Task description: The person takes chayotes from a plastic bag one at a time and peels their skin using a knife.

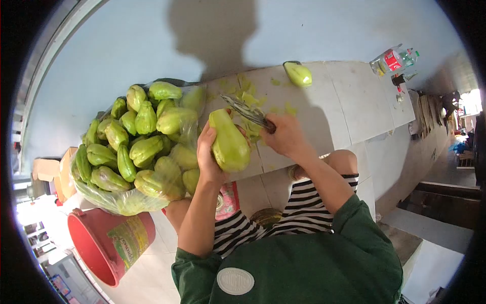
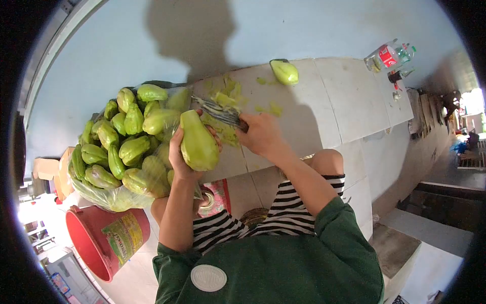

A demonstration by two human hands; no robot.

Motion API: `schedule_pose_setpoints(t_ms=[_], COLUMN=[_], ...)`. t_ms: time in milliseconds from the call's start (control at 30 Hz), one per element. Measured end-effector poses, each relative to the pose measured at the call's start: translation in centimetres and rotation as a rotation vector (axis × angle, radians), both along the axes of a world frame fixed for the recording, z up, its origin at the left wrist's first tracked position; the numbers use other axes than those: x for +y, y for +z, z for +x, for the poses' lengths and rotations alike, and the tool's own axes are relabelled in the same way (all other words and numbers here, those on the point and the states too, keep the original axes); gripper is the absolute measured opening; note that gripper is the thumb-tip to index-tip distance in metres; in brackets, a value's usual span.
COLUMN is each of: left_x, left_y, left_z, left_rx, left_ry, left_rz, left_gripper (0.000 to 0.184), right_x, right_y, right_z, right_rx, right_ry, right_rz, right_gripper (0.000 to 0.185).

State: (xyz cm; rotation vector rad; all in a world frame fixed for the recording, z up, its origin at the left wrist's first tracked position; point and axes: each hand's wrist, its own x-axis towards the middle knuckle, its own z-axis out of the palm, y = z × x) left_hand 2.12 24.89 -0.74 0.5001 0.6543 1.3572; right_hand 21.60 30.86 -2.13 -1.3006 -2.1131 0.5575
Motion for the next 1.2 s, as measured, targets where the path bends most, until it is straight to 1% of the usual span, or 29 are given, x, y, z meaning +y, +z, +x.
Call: schedule_pose_setpoints(t_ms=[33, 67, 100, 133, 167, 200, 267, 300, 333, 367, 400, 467, 567, 633, 700, 733, 767, 800, 833, 867, 900, 933, 1000, 1033, 1100, 1133, 1200], left_x=[0.3, 0.3, 0.2, 0.1, 0.2, 0.4, 0.7, 0.9, 0.8, 0.7, 0.5, 0.4, 0.6, 0.5, 0.4, 0.4, 0.4, 0.4, 0.4, 0.4, 0.3, 0.4, 0.5, 0.5, 0.4, 0.5, 0.7], left_y=[0.7, 1.4, 1.8, 1.6, 1.6, 1.6, 0.7, 0.6, 0.3, -0.9, -0.6, 0.4, -0.3, -0.4, -0.5, -0.5, -0.4, -0.4, -0.4, -0.5, -0.6, -0.9, -1.4, -1.2, -0.7, -1.0, -1.3], left_z=[0.1, 0.1, 0.1, -0.1, -0.4, -0.8, -1.4, -1.4, -1.3, -1.8, -1.6, -0.7, -0.2, -0.1, -0.1, 0.0, 0.0, 0.0, 0.0, 0.0, 0.0, -0.1, -0.5, -0.6, -0.8, -1.1, -1.5], left_rx=[-0.001, -0.12, -0.24, -0.238, -0.304, -0.369, -0.413, -0.358, -0.3, -0.347, -0.347, -0.522, -0.502, -0.504, -0.521, -0.521, -0.512, -0.503, -0.503, -0.517, -0.531, -0.531, -0.716, -0.716, -0.575, -0.576, -0.47], left_ry=[0.004, 0.083, 0.166, 0.175, 0.175, 0.176, 0.144, 0.213, 0.275, 0.186, 0.191, 0.173, 0.196, 0.201, 0.253, 0.255, 0.255, 0.254, 0.254, 0.25, 0.246, 0.246, 0.248, 0.246, 0.329, 0.332, 0.311], left_rz=[0.005, -0.06, -0.126, -0.136, -0.131, -0.115, -0.109, -0.172, -0.246, -0.155, -0.161, -0.121, -0.077, -0.05, -0.15, -0.152, -0.167, -0.182, -0.181, -0.165, -0.148, -0.148, -0.15, -0.152, -0.118, -0.116, -0.124], left_gripper=[0.062, 0.064, 0.065, 0.065, 0.066, 0.066, 0.065, 0.063, 0.062, 0.061, 0.061, 0.059, 0.057, 0.055, 0.054, 0.054, 0.05, 0.046, 0.046, 0.05, 0.054, 0.054, 0.052, 0.052, 0.051, 0.051, 0.054], right_x=[-0.5, -1.0, -1.0, -1.1, -1.2, -1.2, -1.6, -1.8, -2.4, -2.9, -3.2, -3.6, -3.8, -3.7, -3.9, -3.9, -3.9, -3.9, -3.8, -3.8, -3.8, -3.7, -3.5, -3.0, -2.7, -2.7, -2.7], right_y=[0.8, 1.1, 0.9, 0.7, 0.5, 0.4, 0.3, 0.6, 0.9, 1.2, 1.3, 1.6, 1.6, 1.2, 1.0, 1.1, 1.1, 1.0, 0.9, 0.8, 0.8, 0.8, 0.7, 0.5, 0.5, 0.7, 1.3], right_z=[0.0, -0.1, -0.1, -0.2, -0.2, -0.2, 0.1, -0.1, 0.0, -0.1, -0.3, -1.0, -1.6, -1.8, -1.9, -1.9, -1.8, -1.9, -2.0, -2.0, -2.0, -2.0, -1.7, -1.3, -0.8, -0.7, -0.8], right_rx=[0.031, 0.059, 0.056, 0.074, 0.094, 0.098, 0.009, 0.003, -0.031, -0.06, -0.059, -0.021, -0.023, -0.021, -0.016, -0.053, -0.091, -0.09, -0.059, -0.028, -0.028, -0.028, -0.027, -0.055, -0.086, -0.098, -0.107], right_ry=[0.01, 0.023, 0.033, -0.036, -0.106, -0.098, 0.044, 0.058, 0.196, 0.334, 0.338, 0.386, 0.427, 0.412, 0.396, 0.383, 0.37, 0.37, 0.372, 0.374, 0.374, 0.359, 0.344, 0.305, 0.267, 0.286, 0.305], right_rz=[-0.052, -0.113, -0.121, -0.234, -0.342, -0.338, -0.103, -0.096, 0.15, 0.393, 0.386, 0.542, 0.616, 0.627, 0.636, 0.628, 0.621, 0.621, 0.632, 0.643, 0.644, 0.619, 0.592, 0.541, 0.492, 0.491, 0.493], right_gripper=[0.017, 0.017, 0.017, 0.019, 0.021, 0.021, 0.021, 0.021, 0.02, 0.02, 0.02, 0.02, 0.021, 0.021, 0.02, 0.015, 0.011, 0.011, 0.014, 0.018, 0.018, 0.018, 0.018, 0.016, 0.013, 0.015, 0.016])
